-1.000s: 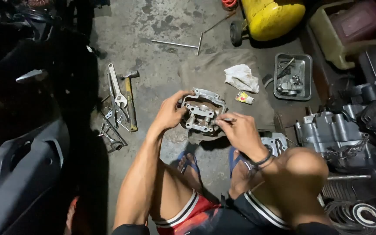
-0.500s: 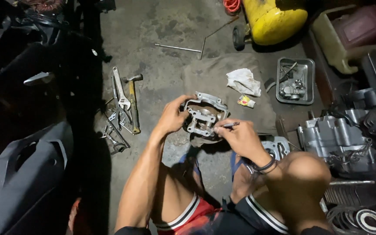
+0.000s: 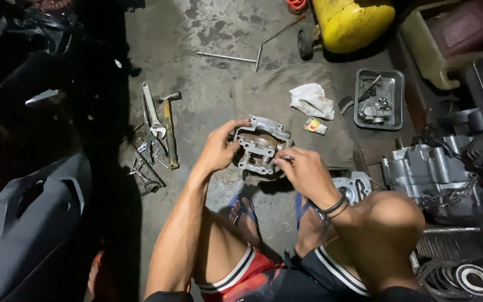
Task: The person sits on the floor and uses a small tool to scrape and clean the inside of a metal engine casing. They rotate the casing to access different areas and continue scraping along the inner surfaces throughout the clip.
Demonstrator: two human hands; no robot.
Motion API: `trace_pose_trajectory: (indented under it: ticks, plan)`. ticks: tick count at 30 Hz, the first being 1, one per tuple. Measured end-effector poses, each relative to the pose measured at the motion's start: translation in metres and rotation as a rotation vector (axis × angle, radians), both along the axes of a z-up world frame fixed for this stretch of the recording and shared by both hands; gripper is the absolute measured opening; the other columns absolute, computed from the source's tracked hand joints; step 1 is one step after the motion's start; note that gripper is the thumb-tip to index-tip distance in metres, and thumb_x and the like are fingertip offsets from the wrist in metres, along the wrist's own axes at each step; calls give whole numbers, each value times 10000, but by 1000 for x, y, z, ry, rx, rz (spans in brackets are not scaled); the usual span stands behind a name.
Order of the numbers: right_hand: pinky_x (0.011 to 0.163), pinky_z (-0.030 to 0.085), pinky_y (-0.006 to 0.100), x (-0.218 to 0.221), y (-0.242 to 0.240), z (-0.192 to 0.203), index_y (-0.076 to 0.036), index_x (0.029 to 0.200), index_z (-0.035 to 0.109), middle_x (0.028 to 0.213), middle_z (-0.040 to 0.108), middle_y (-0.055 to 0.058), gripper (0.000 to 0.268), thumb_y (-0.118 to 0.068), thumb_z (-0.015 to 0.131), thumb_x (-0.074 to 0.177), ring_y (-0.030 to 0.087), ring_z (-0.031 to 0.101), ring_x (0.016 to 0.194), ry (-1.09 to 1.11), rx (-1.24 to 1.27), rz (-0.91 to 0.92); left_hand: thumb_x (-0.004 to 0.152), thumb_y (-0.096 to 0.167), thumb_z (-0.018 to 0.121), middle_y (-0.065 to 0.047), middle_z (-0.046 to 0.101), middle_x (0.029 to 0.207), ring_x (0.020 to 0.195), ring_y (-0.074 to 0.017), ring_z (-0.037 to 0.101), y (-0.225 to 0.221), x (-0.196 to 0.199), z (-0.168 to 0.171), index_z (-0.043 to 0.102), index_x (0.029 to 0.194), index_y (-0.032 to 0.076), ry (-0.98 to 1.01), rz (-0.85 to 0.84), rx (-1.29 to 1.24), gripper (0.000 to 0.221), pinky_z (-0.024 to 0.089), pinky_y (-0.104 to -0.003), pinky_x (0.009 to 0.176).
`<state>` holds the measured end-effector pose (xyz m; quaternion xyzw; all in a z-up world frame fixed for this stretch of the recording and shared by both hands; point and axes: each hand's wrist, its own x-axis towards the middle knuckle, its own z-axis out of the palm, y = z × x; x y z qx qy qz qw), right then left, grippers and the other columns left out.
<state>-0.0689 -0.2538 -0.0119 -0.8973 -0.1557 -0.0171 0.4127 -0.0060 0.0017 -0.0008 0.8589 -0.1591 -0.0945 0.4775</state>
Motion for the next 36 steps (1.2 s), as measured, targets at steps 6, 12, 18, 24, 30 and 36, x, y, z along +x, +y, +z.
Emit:
trace_pose_trajectory:
  ticks: [6, 12, 18, 24, 30, 36]
  plan:
    - [769, 599, 450, -8, 1, -11, -158, 984, 796, 852, 780, 136, 124, -214, 786, 874, 355, 755, 885, 9, 41, -40, 804, 3, 573, -136, 676, 1312, 1238, -446, 586, -1, -5, 3, 625, 1286, 191, -29, 2, -12, 520, 477, -581, 1021]
    - [780, 594, 479, -13, -1, -4, -90, 986, 785, 886, 780, 174, 179, -224, 797, 869, 390, 749, 912, -2, 56, -56, 797, -36, 577, -150, 687, 1298, 1226, -458, 596, -3, -4, 0, 641, 1275, 188, -63, 13, -31, 532, 469, -587, 1034]
    - [761, 612, 375, -12, 1, -10, -171, 1057, 745, 899, 757, 72, 134, -256, 673, 981, 277, 756, 860, -149, -172, -28, 804, -18, 587, -160, 672, 1315, 1233, -454, 587, 0, -5, -1, 625, 1292, 163, -96, -15, -44, 522, 475, -585, 1017]
    - [693, 623, 348, -14, 9, -13, -135, 1012, 738, 856, 745, 70, 121, -245, 698, 983, 254, 761, 778, -217, -264, -8, 799, -30, 583, -163, 676, 1310, 1236, -446, 592, -2, -5, 0, 634, 1282, 157, -104, -23, -48, 520, 473, -580, 1026]
    - [707, 625, 378, -21, 5, 0, -103, 1010, 744, 850, 751, 91, 138, -225, 730, 947, 309, 763, 819, -87, -13, -38, 787, -37, 575, -163, 681, 1298, 1229, -446, 596, -2, -5, -3, 636, 1280, 149, -109, -10, -37, 530, 469, -568, 1039]
    - [724, 619, 401, -18, 0, -6, -108, 1061, 709, 885, 721, 88, 154, -230, 622, 1028, 308, 744, 831, -205, -159, -38, 790, -36, 574, -152, 682, 1298, 1239, -433, 594, -4, -5, -4, 643, 1280, 163, -118, 5, -53, 533, 461, -559, 1055]
